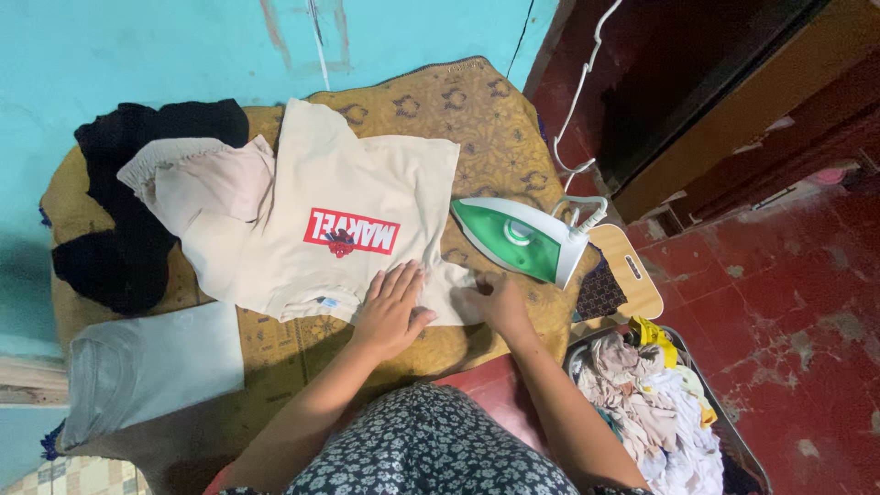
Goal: The person irons t-shirts and small clothing items using an iron on a padded surface, smoothing and folding them one at a time.
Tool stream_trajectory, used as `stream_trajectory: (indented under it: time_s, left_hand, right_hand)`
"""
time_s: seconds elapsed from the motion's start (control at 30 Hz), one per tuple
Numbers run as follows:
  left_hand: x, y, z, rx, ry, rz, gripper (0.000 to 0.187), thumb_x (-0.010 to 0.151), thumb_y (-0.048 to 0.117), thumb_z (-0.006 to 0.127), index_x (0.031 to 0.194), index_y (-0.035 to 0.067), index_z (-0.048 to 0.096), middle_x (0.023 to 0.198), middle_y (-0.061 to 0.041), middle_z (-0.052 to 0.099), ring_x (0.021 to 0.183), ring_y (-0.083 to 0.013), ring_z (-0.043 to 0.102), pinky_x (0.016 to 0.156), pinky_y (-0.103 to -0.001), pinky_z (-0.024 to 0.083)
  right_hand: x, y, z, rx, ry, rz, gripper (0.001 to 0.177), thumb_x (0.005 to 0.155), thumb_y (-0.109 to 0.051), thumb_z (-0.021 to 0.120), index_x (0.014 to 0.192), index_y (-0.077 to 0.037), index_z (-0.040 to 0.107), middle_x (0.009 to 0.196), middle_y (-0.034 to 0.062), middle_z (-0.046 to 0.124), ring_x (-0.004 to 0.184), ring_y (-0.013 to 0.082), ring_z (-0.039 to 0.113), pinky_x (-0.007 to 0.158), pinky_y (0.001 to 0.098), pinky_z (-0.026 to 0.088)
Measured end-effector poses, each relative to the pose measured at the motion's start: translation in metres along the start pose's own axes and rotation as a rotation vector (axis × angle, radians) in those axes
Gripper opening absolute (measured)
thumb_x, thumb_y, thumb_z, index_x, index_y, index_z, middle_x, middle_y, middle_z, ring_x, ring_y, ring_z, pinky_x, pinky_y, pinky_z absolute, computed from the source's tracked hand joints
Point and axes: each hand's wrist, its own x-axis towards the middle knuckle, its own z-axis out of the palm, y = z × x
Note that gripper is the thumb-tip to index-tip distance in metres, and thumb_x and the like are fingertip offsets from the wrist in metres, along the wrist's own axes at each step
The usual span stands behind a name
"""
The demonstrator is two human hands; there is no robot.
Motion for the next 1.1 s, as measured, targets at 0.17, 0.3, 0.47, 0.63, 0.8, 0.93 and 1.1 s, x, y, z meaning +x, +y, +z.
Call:
stream_trajectory:
  time_s: [0.17,0.3,0.47,0.63,0.8,0.93,1.1]
  left_hand:
    - [0.001,0.002,-0.003,-0.007,0.024,-0.003,0.077,0.099,0.056,0.049,0.151,0.001,0.042,0.161,-0.018,0.038,0.15,-0.032,0.032,0.122,-0.052,0.017]
    - [0.001,0.002,-0.002,0.004,0.005,-0.009,0.078,0.097,0.057,0.05,0.151,0.0,0.042,0.16,-0.018,0.038,0.15,-0.032,0.032,0.122,-0.052,0.017]
    - [0.001,0.0,0.0,0.027,0.009,0.003,0.078,0.098,0.057,0.049,0.152,0.001,0.04,0.161,-0.018,0.037,0.151,-0.0313,0.03,0.123,-0.051,0.016]
    - [0.001,0.002,-0.003,0.028,-0.019,-0.007,0.081,0.098,0.058,0.048,0.153,0.0,0.037,0.162,-0.018,0.034,0.151,-0.0305,0.028,0.123,-0.05,0.014]
    - [0.001,0.003,-0.003,0.039,-0.021,-0.009,0.08,0.098,0.057,0.049,0.152,-0.001,0.038,0.161,-0.018,0.034,0.152,-0.031,0.028,0.123,-0.05,0.014]
    - [0.001,0.003,-0.003,0.03,-0.007,-0.008,0.08,0.097,0.056,0.052,0.151,-0.001,0.04,0.161,-0.018,0.037,0.15,-0.0321,0.03,0.123,-0.051,0.016]
    - [0.001,0.003,-0.002,-0.006,0.006,-0.01,0.08,0.096,0.054,0.055,0.151,-0.002,0.041,0.16,-0.019,0.038,0.149,-0.0326,0.032,0.122,-0.052,0.017]
  right_hand:
    - [0.008,0.019,0.01,0.119,0.177,-0.265,0.035,0.076,-0.029,0.084,0.096,-0.002,0.074,0.079,0.0126,0.071,0.066,0.0182,0.066,0.062,0.0343,0.054]
    - [0.004,-0.003,-0.007,0.325,-0.131,0.046,0.03,0.083,-0.027,0.081,0.096,-0.001,0.077,0.07,0.0075,0.07,0.064,0.0151,0.058,0.061,0.0347,0.048]
    - [-0.004,-0.032,-0.036,0.114,-0.34,0.03,0.03,0.084,-0.032,0.075,0.099,-0.005,0.075,0.075,0.0079,0.072,0.069,0.0171,0.066,0.068,0.034,0.051]
    - [-0.005,-0.02,-0.035,0.021,-0.199,-0.176,0.041,0.081,-0.027,0.071,0.117,-0.006,0.065,0.076,0.0146,0.067,0.065,0.0236,0.061,0.064,0.0387,0.049]
    - [0.0,-0.01,-0.029,-0.07,-0.198,-0.127,0.031,0.08,-0.03,0.076,0.089,-0.001,0.074,0.072,0.0167,0.068,0.061,0.0244,0.062,0.064,0.0392,0.05]
    - [-0.001,-0.02,-0.03,-0.019,-0.376,0.035,0.036,0.081,-0.039,0.078,0.092,-0.005,0.076,0.071,0.0141,0.07,0.062,0.0213,0.063,0.066,0.0371,0.051]
    - [0.0,-0.018,-0.024,0.231,-0.383,-0.008,0.044,0.082,-0.029,0.079,0.115,-0.003,0.066,0.091,0.01,0.073,0.077,0.0158,0.064,0.07,0.0345,0.054]
